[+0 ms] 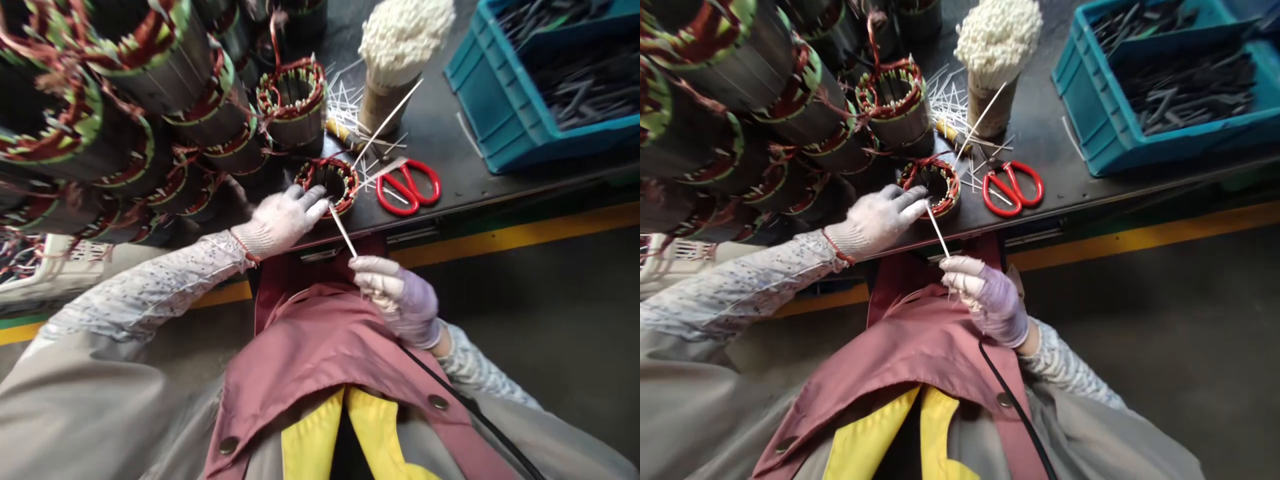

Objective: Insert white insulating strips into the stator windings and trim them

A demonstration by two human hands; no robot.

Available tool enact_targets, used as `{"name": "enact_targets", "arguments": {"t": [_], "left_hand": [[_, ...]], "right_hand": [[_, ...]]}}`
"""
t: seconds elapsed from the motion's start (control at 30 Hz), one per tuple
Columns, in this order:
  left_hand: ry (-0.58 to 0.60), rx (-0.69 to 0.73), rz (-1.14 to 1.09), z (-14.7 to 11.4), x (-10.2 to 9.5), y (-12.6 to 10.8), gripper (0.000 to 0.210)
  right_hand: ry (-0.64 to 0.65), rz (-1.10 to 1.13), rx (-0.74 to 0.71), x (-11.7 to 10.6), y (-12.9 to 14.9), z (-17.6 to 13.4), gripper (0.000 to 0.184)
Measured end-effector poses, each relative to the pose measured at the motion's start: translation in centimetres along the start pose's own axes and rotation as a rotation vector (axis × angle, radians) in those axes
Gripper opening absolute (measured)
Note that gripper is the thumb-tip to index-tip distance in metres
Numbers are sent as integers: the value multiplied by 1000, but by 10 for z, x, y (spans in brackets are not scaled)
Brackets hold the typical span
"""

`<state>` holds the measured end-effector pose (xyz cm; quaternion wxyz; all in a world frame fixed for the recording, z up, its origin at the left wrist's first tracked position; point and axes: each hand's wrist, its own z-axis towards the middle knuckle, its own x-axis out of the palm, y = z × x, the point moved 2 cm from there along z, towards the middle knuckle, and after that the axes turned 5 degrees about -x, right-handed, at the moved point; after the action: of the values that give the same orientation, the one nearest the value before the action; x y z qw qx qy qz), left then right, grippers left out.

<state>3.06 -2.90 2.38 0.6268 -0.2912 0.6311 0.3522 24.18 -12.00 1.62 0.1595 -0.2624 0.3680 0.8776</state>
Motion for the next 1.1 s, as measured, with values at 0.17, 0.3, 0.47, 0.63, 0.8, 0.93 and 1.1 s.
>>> {"name": "enact_targets", "arguments": {"t": [0.17,0.3,0.47,0.63,0.8,0.93,1.1], "left_hand": [[-86,186,122,9,-5,14,39],[-128,179,-13,22,4,13,32],[-180,68,-185,25,6,0,33],[-159,58,-215,23,5,1,35],[-157,61,-241,24,8,4,36],[-176,65,-225,24,10,5,35],[-171,56,-244,23,11,5,36]], "right_hand": [[-1,338,-30,14,0,-39,36],[-23,310,34,12,-1,-38,35],[-39,283,84,13,-8,-37,30],[-53,273,101,16,-11,-32,23],[-52,284,138,10,-7,-34,31],[-64,284,148,11,-9,-35,31],[-75,287,151,11,-9,-32,28]]}}
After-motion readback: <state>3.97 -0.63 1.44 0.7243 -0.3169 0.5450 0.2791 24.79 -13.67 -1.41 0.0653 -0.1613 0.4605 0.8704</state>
